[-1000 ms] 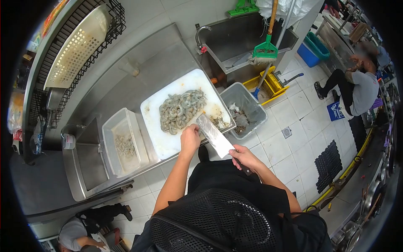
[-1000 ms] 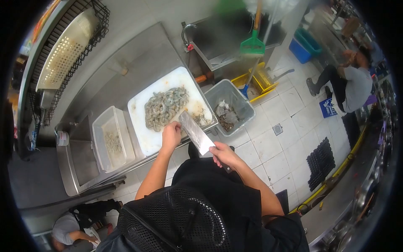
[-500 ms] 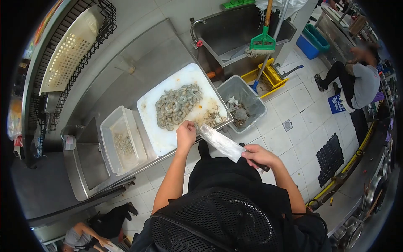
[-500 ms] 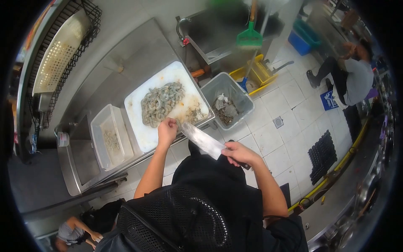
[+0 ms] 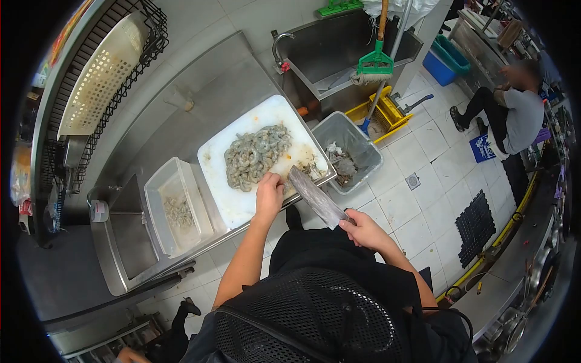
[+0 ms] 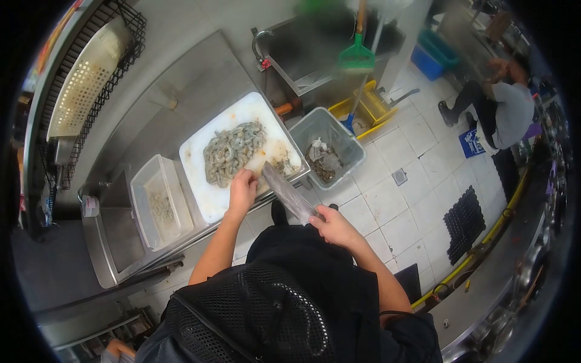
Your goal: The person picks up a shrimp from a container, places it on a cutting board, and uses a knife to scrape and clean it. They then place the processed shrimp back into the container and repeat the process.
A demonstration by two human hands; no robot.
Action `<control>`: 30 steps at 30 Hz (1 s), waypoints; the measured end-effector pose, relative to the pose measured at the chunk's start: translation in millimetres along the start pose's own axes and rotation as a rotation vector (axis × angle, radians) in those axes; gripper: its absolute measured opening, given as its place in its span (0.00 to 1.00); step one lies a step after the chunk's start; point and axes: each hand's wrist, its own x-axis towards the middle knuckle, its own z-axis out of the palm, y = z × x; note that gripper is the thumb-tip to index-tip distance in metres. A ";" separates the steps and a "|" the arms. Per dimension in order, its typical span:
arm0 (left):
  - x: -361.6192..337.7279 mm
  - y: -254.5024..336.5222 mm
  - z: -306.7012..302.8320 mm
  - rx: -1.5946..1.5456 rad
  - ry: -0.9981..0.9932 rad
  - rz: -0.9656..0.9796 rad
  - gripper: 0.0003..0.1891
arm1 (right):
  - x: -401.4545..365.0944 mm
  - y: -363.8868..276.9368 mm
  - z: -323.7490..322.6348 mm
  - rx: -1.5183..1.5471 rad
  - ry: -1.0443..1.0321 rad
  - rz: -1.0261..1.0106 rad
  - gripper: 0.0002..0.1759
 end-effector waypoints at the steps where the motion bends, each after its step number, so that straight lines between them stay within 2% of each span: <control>1: -0.1 1.0 0.2 -0.013 0.011 0.000 0.06 | 1.0 -1.4 1.5 -0.012 0.009 -0.010 0.13; 5: 0.9 5.8 -5.1 -0.035 0.001 0.025 0.07 | 0.6 -6.8 5.0 -0.045 0.001 0.022 0.12; 7: 2.4 7.4 -8.8 0.018 0.028 0.209 0.05 | -1.7 -5.2 8.2 -0.073 0.068 0.024 0.14; 8: 3.0 6.6 -10.9 0.014 0.032 0.204 0.05 | -2.5 -5.3 9.6 -0.080 0.067 0.027 0.14; 10: 4.7 3.8 -14.3 0.016 -0.090 0.213 0.05 | -3.8 -7.5 10.7 -0.099 0.078 0.049 0.14; 14: 2.4 -5.2 -15.9 0.059 -0.103 0.185 0.05 | -1.8 -11.4 11.2 -0.155 0.074 0.033 0.12; 16: -3.3 -10.7 -18.0 0.103 0.004 0.096 0.05 | -0.6 -9.1 10.1 -0.196 0.096 0.006 0.12; 20: -19.2 -30.5 -37.0 0.069 0.088 -0.003 0.05 | -0.8 -13.6 9.5 -0.207 0.085 -0.025 0.12; 22: -28.3 -45.9 -56.1 -0.002 0.150 -0.116 0.05 | -5.7 -22.9 9.5 -0.117 0.081 0.053 0.13; 26: -43.3 -97.3 -146.2 -0.088 0.359 -0.288 0.04 | -5.2 -27.0 7.9 -0.108 0.051 0.057 0.12; 29: -45.7 -87.2 -206.3 -0.083 0.379 -0.387 0.04 | -1.2 -24.2 5.6 -0.060 0.026 0.056 0.12; 30: -45.2 -81.5 -214.8 -0.126 0.385 -0.363 0.04 | 0.5 -21.9 4.1 -0.081 0.031 0.056 0.12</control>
